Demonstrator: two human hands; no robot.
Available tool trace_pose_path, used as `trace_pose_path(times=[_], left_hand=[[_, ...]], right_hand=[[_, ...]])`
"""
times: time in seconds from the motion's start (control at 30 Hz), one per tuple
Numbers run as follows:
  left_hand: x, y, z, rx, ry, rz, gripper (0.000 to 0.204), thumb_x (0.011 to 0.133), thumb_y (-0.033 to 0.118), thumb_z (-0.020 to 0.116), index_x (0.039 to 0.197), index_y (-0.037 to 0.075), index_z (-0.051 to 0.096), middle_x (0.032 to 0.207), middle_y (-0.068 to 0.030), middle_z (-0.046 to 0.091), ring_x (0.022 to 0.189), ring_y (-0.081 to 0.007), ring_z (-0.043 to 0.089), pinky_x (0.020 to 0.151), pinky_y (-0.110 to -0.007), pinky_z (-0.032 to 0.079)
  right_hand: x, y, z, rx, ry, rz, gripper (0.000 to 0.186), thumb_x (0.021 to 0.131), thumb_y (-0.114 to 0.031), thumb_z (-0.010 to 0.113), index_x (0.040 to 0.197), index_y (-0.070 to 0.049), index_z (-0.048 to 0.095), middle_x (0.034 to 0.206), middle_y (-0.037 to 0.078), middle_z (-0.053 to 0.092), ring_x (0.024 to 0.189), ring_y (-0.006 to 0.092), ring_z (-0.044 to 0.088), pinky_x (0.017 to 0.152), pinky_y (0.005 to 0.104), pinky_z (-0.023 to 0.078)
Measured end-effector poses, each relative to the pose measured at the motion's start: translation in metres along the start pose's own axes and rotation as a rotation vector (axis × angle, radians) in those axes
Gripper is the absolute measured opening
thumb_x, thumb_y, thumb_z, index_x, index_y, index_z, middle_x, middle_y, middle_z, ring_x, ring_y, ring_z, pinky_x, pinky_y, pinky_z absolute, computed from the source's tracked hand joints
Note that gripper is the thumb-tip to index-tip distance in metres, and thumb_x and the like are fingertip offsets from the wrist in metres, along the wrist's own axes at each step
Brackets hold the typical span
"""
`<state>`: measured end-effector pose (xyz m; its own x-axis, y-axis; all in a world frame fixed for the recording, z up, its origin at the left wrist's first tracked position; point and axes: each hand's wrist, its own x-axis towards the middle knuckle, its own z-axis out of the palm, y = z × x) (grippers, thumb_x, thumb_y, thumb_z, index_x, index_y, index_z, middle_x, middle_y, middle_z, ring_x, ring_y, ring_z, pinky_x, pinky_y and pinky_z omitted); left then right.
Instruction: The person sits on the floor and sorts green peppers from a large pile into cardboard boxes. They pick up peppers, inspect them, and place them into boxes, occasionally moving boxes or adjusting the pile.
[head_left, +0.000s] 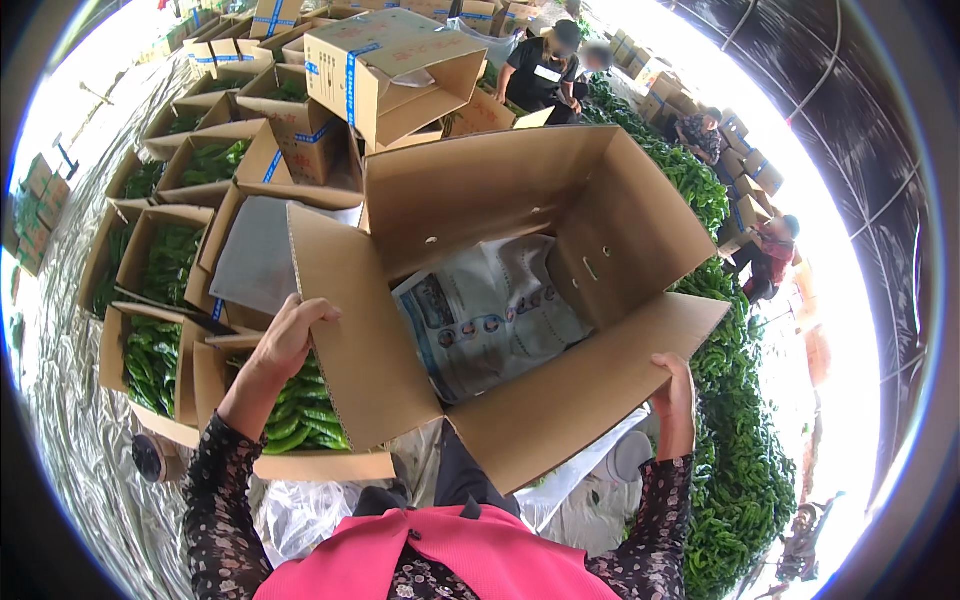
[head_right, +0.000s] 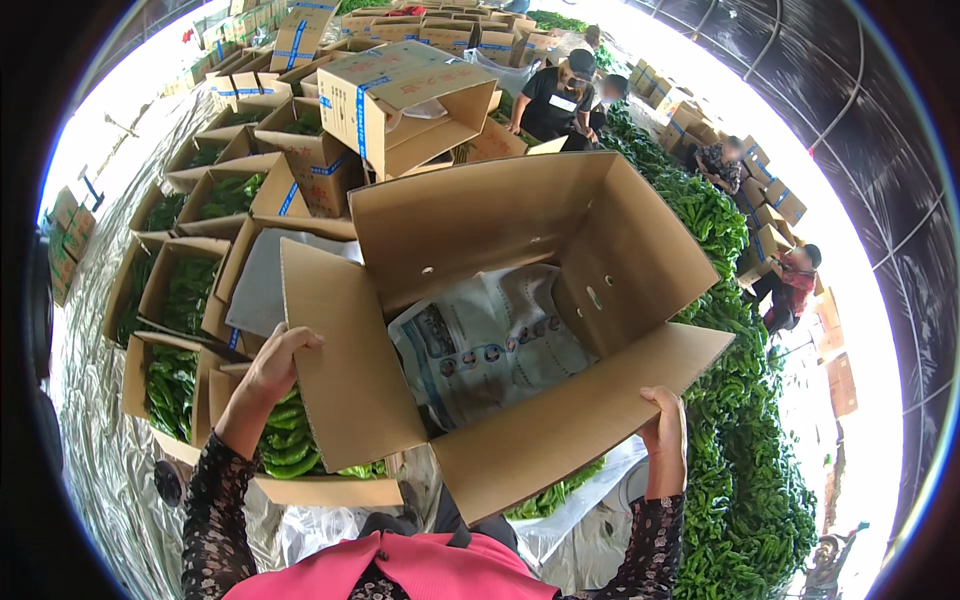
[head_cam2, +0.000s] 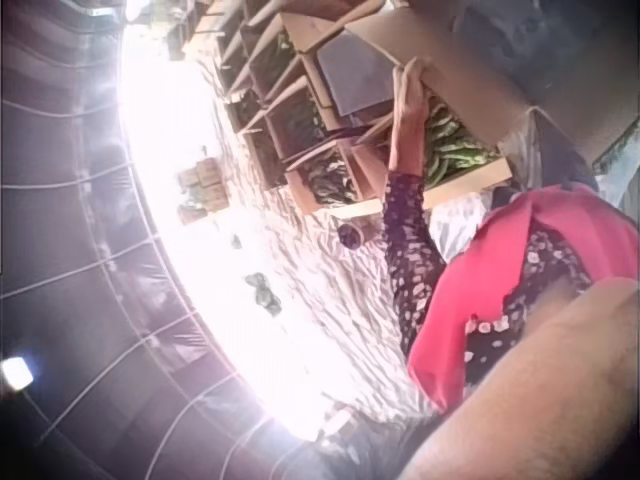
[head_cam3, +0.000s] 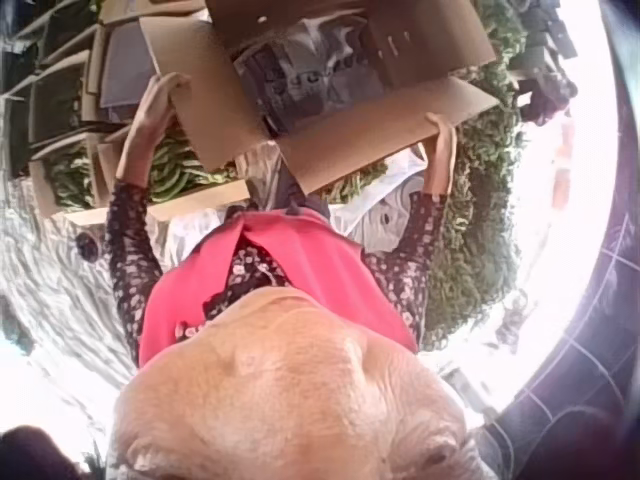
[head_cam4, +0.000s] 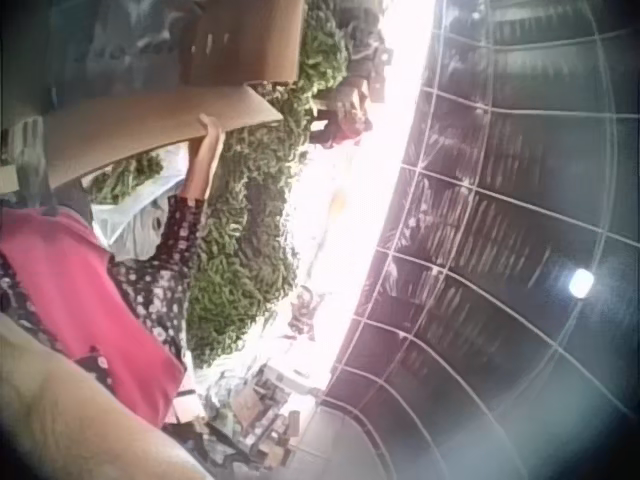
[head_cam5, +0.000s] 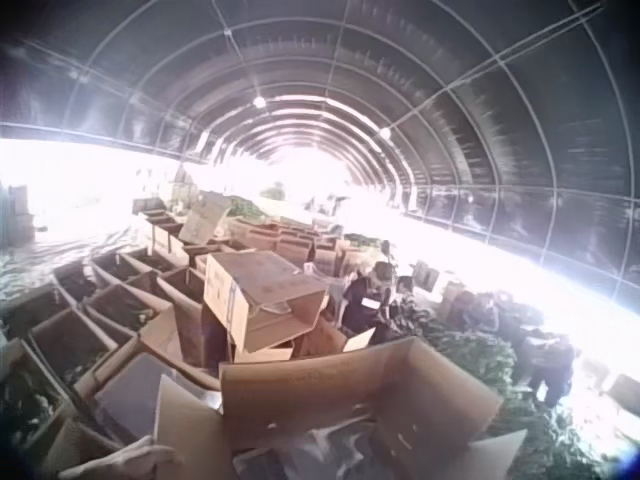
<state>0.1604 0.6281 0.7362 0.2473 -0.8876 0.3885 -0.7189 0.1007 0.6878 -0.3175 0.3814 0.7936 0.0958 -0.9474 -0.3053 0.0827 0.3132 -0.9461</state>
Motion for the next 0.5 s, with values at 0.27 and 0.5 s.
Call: trace_pose_path(times=[0.27,0.5], left_hand=[[0.122,-0.023,0.077,-0.733,0.156,-0.953,0.02,0.077,0.016,0.061,0.085,-0.003,0.063,0.079,-0.0061,0.061,0.071,-0.0155,0.058,0.066,-0.028,0.046],[0.195,-0.092,0.103,-0.713,0.163,-1.045,0.032,0.074,0.012,0.06,0.1,-0.007,0.06,0.088,-0.0122,0.063,0.082,-0.0223,0.063,0.077,-0.033,0.051]], right_hand=[[0.153,0.039,0.007,0.084,-0.024,0.078,0.017,0.076,-0.005,0.063,0.089,0.004,0.063,0.089,0.01,0.064,0.083,0.0201,0.063,0.077,0.0326,0.05],[0.287,0.042,0.073,0.072,-0.121,0.167,0.013,0.076,-0.005,0.065,0.085,0.005,0.064,0.084,0.009,0.065,0.072,0.0178,0.064,0.066,0.0295,0.054]])
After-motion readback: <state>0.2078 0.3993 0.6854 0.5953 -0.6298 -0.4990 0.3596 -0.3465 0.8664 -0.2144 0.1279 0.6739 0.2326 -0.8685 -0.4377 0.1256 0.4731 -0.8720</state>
